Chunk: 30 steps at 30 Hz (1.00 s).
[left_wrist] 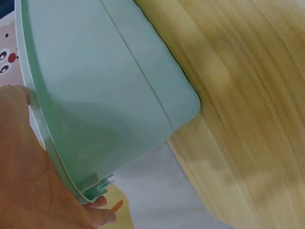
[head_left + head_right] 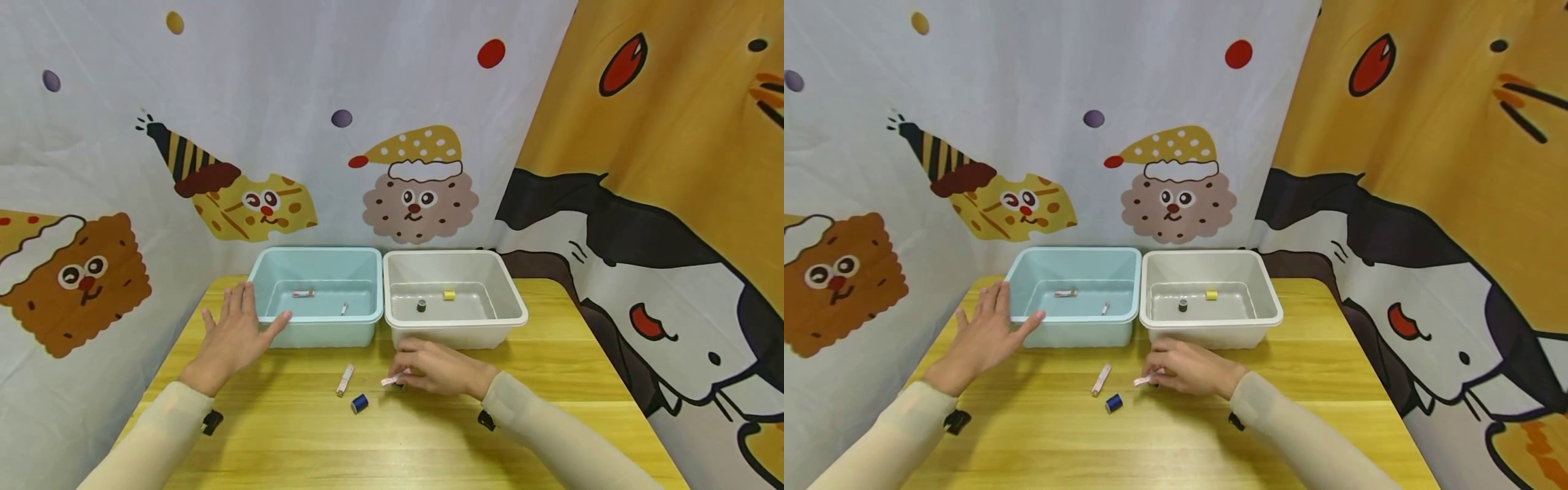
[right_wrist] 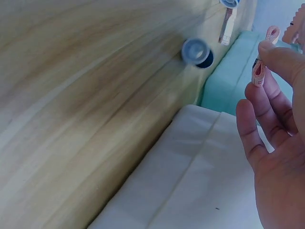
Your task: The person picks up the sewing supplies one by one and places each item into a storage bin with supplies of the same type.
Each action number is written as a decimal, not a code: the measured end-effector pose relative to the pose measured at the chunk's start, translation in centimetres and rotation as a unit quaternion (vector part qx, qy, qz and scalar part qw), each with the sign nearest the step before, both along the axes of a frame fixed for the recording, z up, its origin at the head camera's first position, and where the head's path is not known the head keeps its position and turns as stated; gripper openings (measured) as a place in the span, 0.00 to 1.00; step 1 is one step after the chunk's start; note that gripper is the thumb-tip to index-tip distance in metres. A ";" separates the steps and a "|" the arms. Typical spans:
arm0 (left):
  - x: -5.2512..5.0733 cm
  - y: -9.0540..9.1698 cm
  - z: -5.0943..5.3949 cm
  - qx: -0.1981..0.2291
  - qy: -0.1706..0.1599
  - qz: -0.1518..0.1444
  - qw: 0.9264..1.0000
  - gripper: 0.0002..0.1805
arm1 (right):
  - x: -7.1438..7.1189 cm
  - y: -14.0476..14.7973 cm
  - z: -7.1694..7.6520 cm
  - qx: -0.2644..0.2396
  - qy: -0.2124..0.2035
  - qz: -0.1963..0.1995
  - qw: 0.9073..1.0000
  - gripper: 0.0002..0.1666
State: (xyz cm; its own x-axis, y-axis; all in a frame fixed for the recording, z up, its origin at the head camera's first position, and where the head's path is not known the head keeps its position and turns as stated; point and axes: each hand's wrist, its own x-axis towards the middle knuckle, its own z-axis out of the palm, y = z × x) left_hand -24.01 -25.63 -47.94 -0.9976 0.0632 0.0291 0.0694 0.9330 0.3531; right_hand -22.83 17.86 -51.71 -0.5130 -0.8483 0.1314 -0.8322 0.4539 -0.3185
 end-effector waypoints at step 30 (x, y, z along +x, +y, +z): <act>0.0 -0.1 -0.3 0.011 0.014 -0.002 1.000 0.71 | 0.3 -2.3 4.1 -0.010 0.059 0.042 0.997 0.10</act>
